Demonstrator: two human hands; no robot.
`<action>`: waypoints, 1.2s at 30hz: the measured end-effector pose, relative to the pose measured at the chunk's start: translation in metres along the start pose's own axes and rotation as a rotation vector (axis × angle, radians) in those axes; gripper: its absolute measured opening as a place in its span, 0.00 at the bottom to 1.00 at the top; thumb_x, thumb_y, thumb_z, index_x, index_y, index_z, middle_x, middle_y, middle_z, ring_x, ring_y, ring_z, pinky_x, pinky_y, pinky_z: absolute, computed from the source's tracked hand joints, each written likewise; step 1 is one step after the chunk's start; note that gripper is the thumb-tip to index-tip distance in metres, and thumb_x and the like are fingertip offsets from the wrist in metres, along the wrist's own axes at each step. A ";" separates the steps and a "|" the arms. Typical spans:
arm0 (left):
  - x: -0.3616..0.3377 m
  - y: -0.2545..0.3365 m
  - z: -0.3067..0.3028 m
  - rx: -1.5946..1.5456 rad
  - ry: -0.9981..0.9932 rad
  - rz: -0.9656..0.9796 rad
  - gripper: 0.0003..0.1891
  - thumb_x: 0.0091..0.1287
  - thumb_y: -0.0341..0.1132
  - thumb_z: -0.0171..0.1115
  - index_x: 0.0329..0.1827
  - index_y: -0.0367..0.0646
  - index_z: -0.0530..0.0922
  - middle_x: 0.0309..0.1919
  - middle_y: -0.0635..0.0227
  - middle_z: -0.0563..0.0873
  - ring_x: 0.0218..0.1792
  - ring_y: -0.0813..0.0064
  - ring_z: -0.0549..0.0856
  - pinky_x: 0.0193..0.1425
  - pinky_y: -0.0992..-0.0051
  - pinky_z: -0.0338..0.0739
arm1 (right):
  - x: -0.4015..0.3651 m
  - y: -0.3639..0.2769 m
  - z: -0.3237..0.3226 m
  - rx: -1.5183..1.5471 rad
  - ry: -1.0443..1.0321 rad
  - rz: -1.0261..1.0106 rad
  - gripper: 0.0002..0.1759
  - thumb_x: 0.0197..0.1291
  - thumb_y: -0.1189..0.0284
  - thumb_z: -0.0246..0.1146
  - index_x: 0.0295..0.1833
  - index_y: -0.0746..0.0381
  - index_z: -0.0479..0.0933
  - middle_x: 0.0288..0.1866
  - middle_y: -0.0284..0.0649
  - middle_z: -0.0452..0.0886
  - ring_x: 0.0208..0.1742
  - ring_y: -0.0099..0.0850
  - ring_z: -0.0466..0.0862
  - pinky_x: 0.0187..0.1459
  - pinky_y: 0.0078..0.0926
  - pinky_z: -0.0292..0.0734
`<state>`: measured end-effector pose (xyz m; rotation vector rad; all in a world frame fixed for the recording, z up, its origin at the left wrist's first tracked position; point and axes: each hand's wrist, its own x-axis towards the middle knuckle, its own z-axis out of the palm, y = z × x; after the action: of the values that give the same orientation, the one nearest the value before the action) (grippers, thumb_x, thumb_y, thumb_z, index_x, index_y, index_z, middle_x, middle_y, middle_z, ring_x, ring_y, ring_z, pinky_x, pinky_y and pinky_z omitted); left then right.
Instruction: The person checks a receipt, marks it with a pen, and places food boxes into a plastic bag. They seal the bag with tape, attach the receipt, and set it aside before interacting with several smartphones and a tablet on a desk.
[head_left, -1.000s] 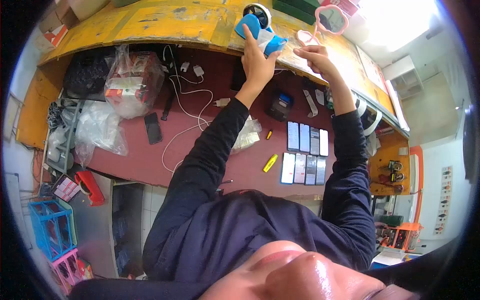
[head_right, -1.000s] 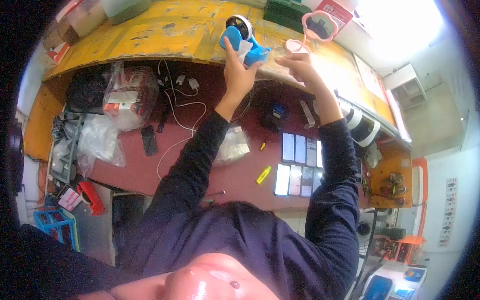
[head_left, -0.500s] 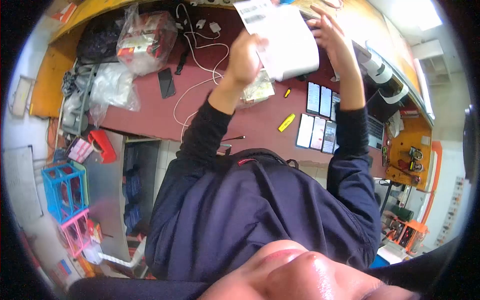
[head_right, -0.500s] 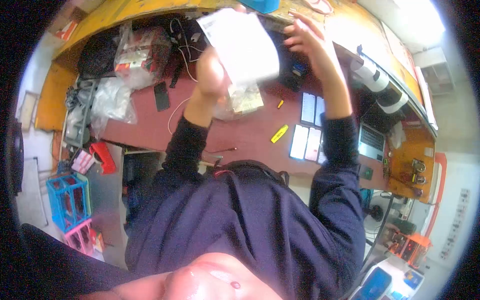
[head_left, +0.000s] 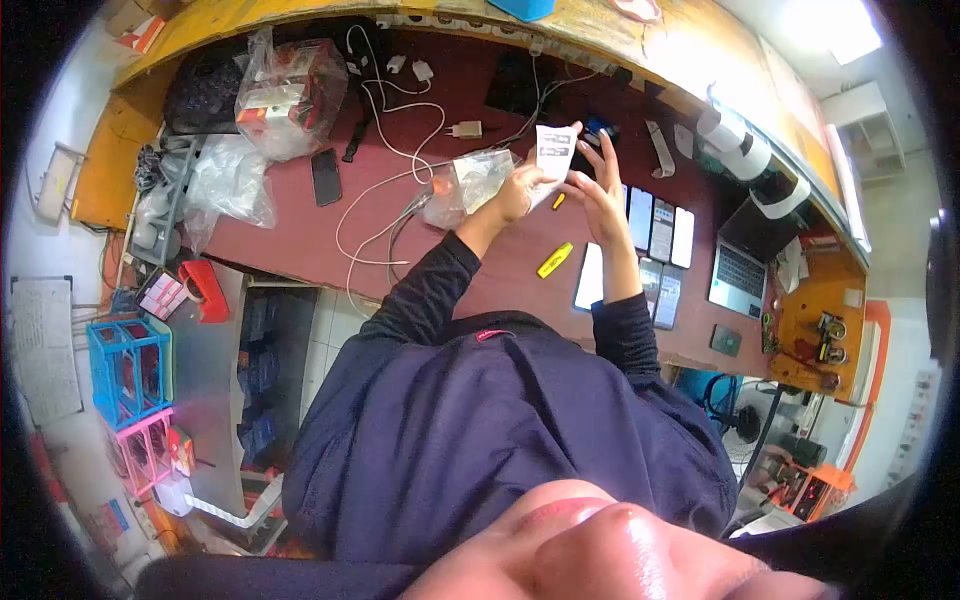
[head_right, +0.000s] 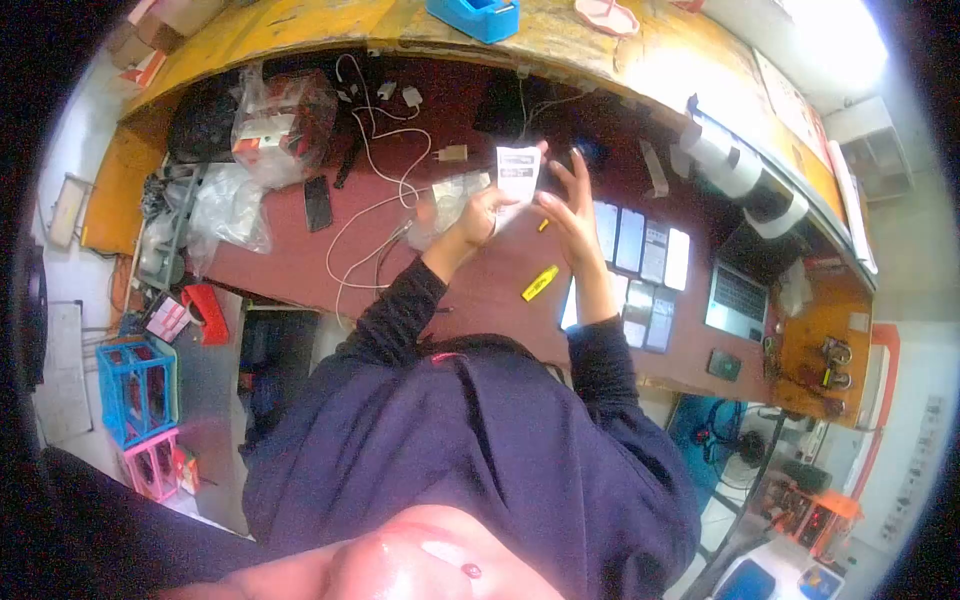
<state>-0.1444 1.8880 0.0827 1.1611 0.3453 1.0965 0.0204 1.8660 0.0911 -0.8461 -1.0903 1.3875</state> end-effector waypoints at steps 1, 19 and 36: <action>0.004 -0.001 0.000 0.005 0.008 0.006 0.33 0.61 0.28 0.43 0.73 0.31 0.58 0.76 0.61 0.57 0.76 0.66 0.56 0.78 0.70 0.46 | 0.001 0.004 -0.005 0.088 0.034 -0.037 0.60 0.47 0.76 0.73 0.80 0.51 0.40 0.76 0.53 0.54 0.46 0.36 0.85 0.44 0.27 0.81; -0.025 -0.033 -0.101 1.477 0.093 0.041 0.35 0.54 0.49 0.71 0.67 0.56 0.72 0.66 0.69 0.72 0.71 0.61 0.65 0.73 0.37 0.45 | 0.047 0.097 0.006 -0.385 0.056 0.115 0.64 0.43 0.90 0.69 0.79 0.47 0.39 0.76 0.53 0.53 0.32 0.22 0.83 0.30 0.19 0.78; -0.049 -0.038 -0.104 1.364 0.180 0.053 0.35 0.47 0.43 0.73 0.64 0.57 0.76 0.69 0.74 0.71 0.73 0.63 0.63 0.72 0.42 0.50 | 0.051 0.115 0.003 -0.444 0.203 0.075 0.63 0.42 0.84 0.74 0.79 0.51 0.40 0.71 0.53 0.59 0.32 0.24 0.82 0.32 0.19 0.78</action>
<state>-0.2231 1.9060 -0.0082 2.2465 1.3324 0.9636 -0.0260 1.9219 -0.0118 -1.3296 -1.2353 1.1025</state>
